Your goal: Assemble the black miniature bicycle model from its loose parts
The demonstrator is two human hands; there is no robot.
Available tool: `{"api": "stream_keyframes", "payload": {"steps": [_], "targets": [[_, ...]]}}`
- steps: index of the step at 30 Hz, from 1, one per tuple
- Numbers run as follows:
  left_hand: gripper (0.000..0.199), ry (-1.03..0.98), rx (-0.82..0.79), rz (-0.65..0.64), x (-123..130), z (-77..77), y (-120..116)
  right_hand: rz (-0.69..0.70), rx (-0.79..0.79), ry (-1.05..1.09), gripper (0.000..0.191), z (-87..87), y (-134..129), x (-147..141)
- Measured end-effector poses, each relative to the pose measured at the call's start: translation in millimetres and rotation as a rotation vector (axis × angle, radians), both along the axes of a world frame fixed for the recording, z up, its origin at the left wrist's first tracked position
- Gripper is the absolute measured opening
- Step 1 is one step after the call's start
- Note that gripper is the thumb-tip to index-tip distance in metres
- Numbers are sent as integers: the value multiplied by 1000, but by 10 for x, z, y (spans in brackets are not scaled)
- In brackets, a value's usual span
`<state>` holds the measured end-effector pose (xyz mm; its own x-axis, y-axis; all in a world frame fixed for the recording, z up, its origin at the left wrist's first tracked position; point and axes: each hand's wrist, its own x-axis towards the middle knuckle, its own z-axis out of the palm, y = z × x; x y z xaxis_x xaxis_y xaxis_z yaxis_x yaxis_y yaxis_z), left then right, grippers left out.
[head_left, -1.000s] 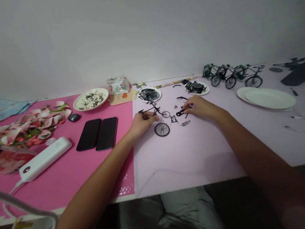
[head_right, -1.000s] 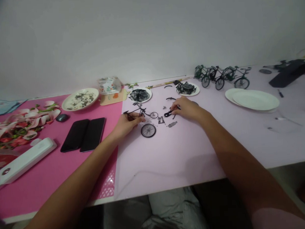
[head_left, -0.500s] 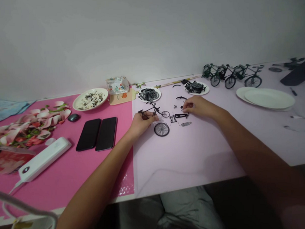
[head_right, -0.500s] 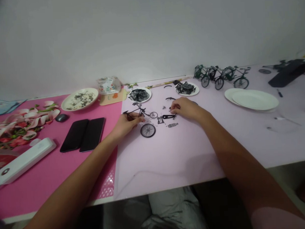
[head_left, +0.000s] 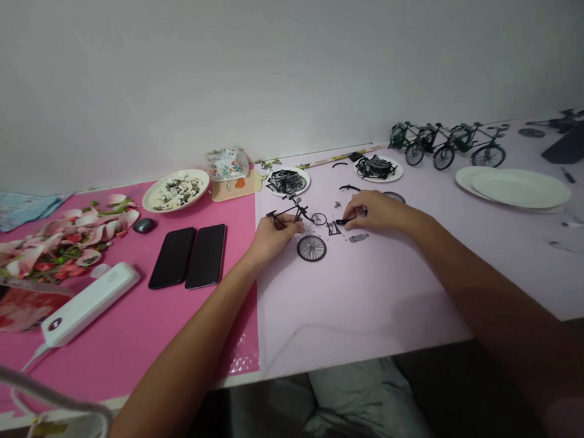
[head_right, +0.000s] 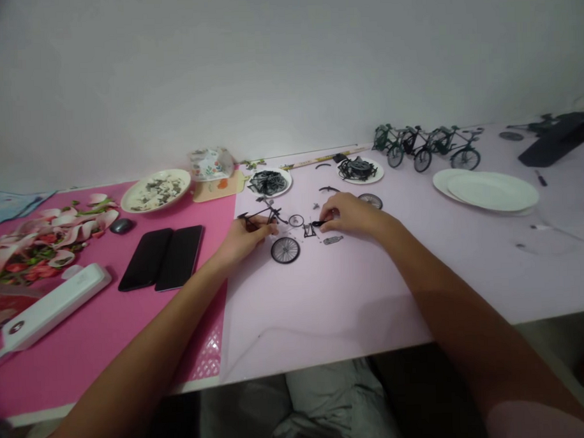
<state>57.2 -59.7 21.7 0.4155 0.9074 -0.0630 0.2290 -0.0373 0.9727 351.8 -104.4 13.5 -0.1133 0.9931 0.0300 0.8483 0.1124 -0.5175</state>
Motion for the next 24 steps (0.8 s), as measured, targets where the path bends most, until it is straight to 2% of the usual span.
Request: {"api": "stream_keyframes", "payload": {"steps": [11,15,18,24], "targets": [[9,8,-33,2,7,15,-6,-55,80,13,26,-22,25,-10],[8,10,-21,11,3,6,3,-3,120,-15,24,-16,18,-31],[16,16,9,5,0,11,5,18,178,-12,27,-47,22,-57],[21,8,20,-10,-7,19,12,91,179,58,42,-96,13,-166]]}}
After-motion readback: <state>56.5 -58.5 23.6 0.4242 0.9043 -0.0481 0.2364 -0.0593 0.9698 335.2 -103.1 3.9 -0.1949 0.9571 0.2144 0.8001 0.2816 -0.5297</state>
